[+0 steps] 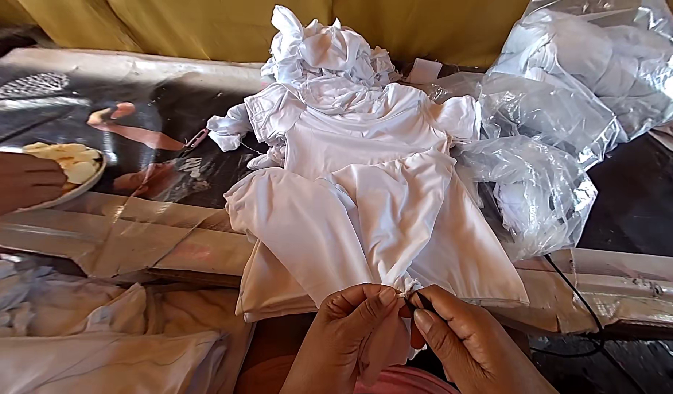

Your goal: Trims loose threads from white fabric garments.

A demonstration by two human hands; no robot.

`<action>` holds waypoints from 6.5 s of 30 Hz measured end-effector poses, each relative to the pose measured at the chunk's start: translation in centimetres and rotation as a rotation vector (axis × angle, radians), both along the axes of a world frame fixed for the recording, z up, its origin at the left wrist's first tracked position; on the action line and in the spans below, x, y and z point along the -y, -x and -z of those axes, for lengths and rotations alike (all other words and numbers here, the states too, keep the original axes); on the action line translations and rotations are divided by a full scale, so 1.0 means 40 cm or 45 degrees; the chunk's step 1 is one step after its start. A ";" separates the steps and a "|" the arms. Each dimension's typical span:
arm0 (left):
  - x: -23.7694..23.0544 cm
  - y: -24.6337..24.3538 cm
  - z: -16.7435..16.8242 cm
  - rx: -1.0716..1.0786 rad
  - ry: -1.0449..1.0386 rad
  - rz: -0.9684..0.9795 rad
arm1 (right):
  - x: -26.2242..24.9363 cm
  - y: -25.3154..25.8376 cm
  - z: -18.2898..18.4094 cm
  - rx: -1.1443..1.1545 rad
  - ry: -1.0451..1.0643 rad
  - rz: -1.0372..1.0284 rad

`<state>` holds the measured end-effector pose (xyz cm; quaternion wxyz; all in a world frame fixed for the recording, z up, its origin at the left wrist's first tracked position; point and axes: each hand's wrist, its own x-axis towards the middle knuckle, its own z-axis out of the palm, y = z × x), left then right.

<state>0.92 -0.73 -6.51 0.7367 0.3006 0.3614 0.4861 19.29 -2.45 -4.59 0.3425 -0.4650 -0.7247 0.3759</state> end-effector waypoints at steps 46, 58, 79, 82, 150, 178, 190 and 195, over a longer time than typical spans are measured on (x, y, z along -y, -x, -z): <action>0.020 -0.001 0.007 -0.833 -1.005 -0.239 | -0.054 -0.062 0.077 -0.291 -0.356 -0.354; 0.002 0.015 0.031 -0.692 -0.919 -0.094 | -0.037 -0.049 0.063 -0.144 -0.222 -0.163; 0.008 -0.002 0.014 -0.781 -1.025 -0.144 | -0.038 -0.043 0.069 -0.125 -0.428 -0.176; 0.008 -0.003 0.016 -0.792 -1.026 -0.157 | -0.036 -0.048 0.061 -0.304 -0.309 -0.157; -0.019 0.081 0.072 -0.202 -0.458 -0.361 | -0.093 -0.135 0.135 -0.361 -0.074 0.579; -0.033 0.109 0.031 -0.256 -0.655 0.074 | -0.136 -0.047 0.061 -0.702 0.136 -0.079; -0.018 0.077 0.028 -0.134 -0.481 -0.022 | -0.065 -0.024 -0.039 -0.380 -0.165 0.060; -0.016 0.063 0.019 -0.091 -0.471 -0.008 | -0.002 0.043 -0.084 -0.085 0.038 -0.157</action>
